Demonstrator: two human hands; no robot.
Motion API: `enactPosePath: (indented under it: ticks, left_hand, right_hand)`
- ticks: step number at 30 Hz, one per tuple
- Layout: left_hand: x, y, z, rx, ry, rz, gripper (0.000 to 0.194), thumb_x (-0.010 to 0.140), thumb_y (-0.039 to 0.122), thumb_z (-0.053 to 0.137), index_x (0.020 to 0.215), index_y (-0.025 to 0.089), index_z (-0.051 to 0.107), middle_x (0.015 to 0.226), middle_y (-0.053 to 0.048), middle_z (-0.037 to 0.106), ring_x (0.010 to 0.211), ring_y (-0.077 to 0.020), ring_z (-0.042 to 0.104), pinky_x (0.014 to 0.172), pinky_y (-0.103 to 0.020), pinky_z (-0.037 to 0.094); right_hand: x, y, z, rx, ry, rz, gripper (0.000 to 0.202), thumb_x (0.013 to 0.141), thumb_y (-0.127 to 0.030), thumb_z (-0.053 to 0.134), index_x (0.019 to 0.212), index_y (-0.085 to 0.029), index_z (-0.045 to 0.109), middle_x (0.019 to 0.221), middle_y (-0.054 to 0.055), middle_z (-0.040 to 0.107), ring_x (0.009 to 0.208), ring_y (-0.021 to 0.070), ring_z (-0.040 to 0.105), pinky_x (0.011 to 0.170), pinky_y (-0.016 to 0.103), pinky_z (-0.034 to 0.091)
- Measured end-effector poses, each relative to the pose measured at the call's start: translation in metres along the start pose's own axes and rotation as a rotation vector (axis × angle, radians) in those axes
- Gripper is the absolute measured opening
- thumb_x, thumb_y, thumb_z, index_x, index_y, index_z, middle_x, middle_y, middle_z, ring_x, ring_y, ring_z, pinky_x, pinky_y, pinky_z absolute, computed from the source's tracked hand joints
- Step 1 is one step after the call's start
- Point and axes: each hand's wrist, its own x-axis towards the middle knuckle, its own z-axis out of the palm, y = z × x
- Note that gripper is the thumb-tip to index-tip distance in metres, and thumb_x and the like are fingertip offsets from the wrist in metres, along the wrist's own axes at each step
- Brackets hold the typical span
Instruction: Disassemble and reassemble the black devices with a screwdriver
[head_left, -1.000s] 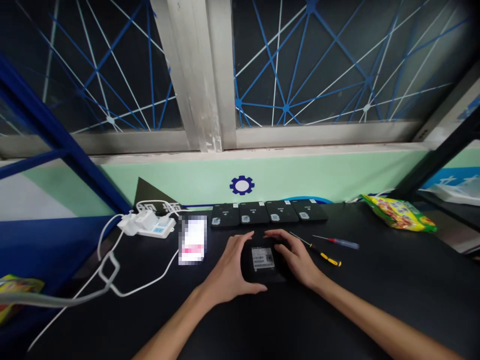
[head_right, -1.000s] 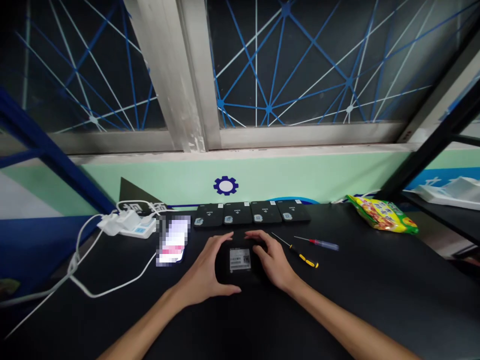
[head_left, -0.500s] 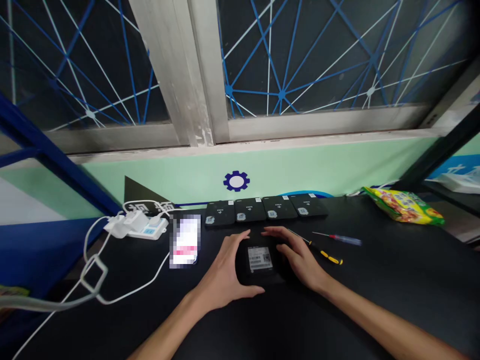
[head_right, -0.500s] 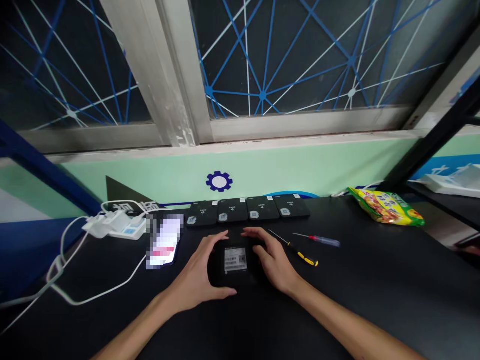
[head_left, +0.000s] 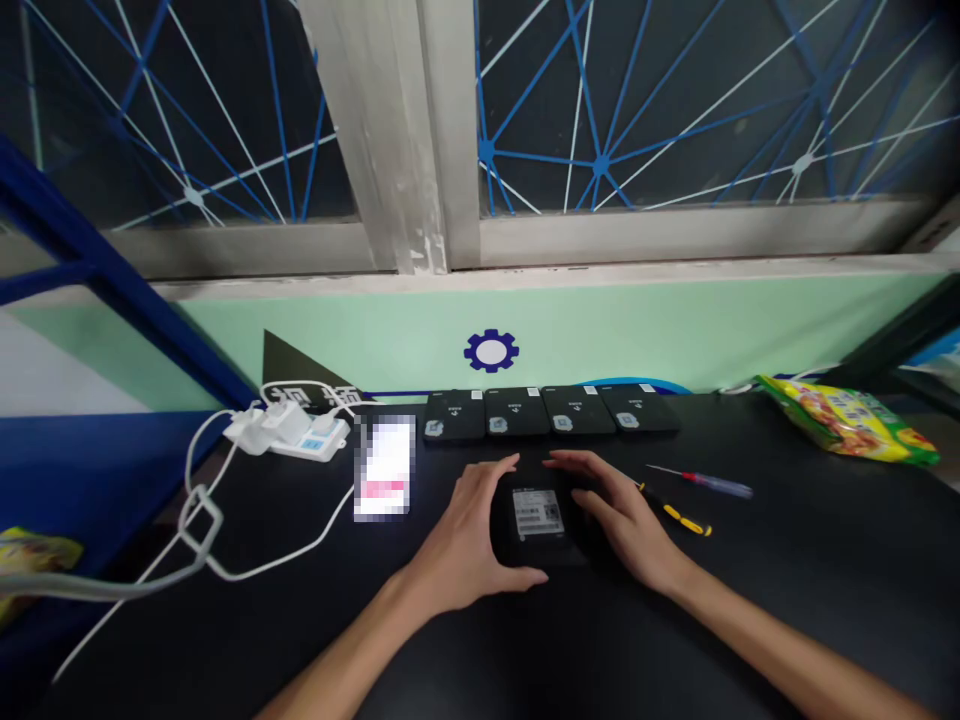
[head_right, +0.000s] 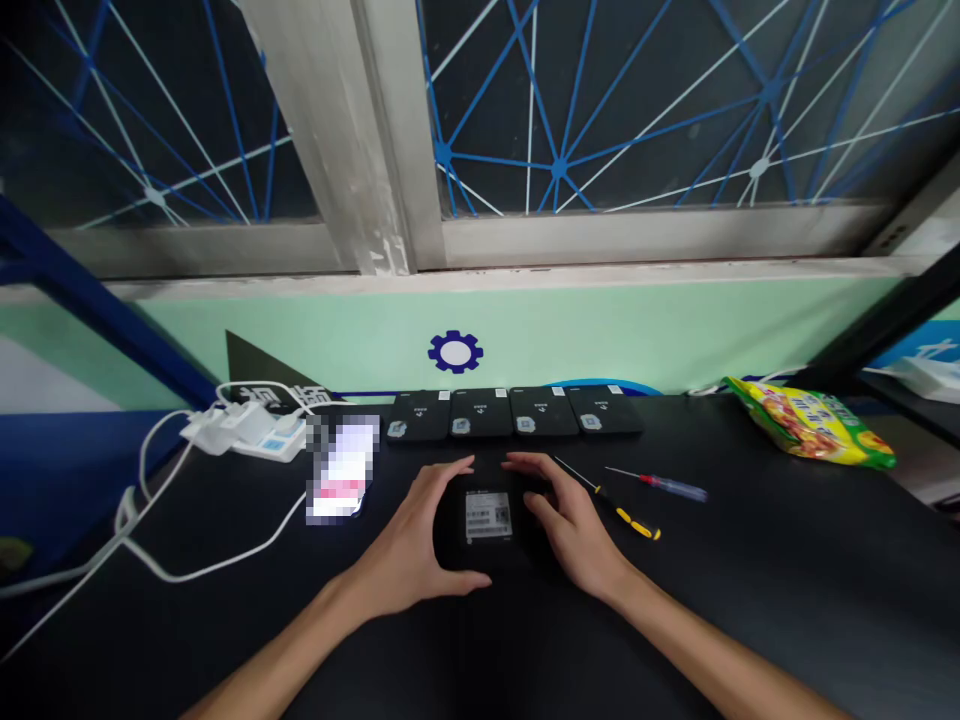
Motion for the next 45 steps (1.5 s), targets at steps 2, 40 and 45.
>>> enactPosePath:
  ticks: [2, 40, 45]
  left_hand:
    - [-0.001, 0.0, 0.0, 0.0, 0.002, -0.01, 0.118, 0.068, 0.04, 0.099, 0.163, 0.038, 0.029, 0.159, -0.011, 0.043, 0.146, -0.0382, 0.044, 0.122, -0.064, 0.042]
    - [0.001, 0.0, -0.004, -0.06, 0.004, -0.081, 0.073, 0.1, 0.05, 0.07, 0.163, 0.041, 0.034, 0.157, -0.011, 0.05, 0.138, -0.0376, 0.054, 0.11, -0.065, 0.053]
    - [0.009, -0.004, -0.003, -0.079, 0.142, -0.067, 0.037, 0.115, 0.033, 0.037, 0.147, 0.032, 0.055, 0.138, -0.007, 0.066, 0.13, -0.027, 0.062, 0.115, -0.053, 0.05]
  right_hand:
    - [-0.002, -0.001, 0.0, 0.005, -0.012, 0.029, 0.044, 0.099, -0.02, 0.055, 0.141, -0.03, 0.064, 0.146, 0.008, 0.068, 0.139, 0.0312, 0.059, 0.121, 0.056, 0.04]
    - [0.0, 0.001, 0.0, 0.037, 0.065, -0.002, 0.031, 0.098, -0.023, 0.059, 0.128, -0.027, 0.068, 0.136, 0.008, 0.072, 0.13, 0.0305, 0.064, 0.107, 0.048, 0.052]
    - [0.0, 0.004, -0.001, -0.002, 0.147, 0.043, 0.027, 0.099, -0.026, 0.056, 0.122, -0.024, 0.071, 0.129, 0.01, 0.074, 0.113, 0.0297, 0.07, 0.076, 0.038, 0.057]
